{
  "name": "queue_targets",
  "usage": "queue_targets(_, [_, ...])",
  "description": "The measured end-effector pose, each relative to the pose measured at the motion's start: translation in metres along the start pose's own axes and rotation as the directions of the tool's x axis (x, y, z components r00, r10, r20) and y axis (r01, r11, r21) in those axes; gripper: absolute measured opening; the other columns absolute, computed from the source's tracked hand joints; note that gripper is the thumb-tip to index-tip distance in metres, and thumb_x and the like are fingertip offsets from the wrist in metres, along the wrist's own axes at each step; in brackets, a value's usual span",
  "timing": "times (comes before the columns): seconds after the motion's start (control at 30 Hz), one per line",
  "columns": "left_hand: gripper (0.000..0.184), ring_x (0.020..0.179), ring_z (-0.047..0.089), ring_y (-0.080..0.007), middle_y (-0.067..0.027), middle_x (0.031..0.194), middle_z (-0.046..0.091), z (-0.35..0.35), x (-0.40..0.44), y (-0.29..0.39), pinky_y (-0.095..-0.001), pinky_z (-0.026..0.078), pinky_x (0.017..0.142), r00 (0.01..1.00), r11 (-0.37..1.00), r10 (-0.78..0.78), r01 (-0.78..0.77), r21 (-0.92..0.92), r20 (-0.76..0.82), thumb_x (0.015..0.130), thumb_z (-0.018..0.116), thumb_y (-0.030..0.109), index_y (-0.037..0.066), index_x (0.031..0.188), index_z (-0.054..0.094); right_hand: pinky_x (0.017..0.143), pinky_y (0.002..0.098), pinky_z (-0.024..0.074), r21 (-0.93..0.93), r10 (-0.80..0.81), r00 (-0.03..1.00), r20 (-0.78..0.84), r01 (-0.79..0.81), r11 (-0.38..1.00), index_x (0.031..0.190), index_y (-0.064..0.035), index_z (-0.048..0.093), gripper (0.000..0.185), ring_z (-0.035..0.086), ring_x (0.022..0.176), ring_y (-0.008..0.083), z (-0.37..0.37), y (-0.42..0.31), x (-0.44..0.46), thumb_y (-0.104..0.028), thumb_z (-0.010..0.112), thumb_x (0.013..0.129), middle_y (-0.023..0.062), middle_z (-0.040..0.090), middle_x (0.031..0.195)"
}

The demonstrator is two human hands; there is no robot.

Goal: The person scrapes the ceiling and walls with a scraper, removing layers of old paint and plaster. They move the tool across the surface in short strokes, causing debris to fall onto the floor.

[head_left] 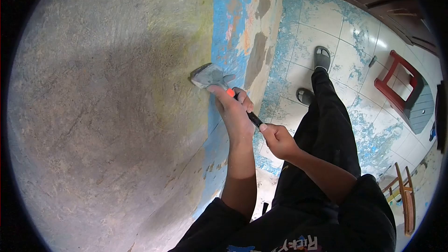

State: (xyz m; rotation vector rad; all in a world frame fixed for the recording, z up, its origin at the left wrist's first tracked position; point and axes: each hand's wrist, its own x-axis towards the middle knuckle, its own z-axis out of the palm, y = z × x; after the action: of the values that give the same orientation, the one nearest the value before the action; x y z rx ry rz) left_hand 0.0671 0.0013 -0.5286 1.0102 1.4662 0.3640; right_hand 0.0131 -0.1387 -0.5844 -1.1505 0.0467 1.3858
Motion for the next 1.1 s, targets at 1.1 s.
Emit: queue_targets(1.1, [0.061, 0.051, 0.032, -0.0102, -0.0001, 0.065, 0.037, 0.009, 0.006, 0.003, -0.0258, 0.030, 0.049, 0.999, 1.000, 0.017, -0.017, -0.005, 0.037, 0.098, 0.032, 0.071, 0.010, 0.093, 0.040, 0.054, 0.0310, 0.0336, -0.035, -0.022, 1.000, -0.003, 0.022, 0.999, 0.071, -0.0038, 0.047, 0.049, 0.034, 0.060, 0.0088, -0.009, -0.004, 0.007, -0.038, 0.046, 0.106, -0.0020, 0.035, 0.061])
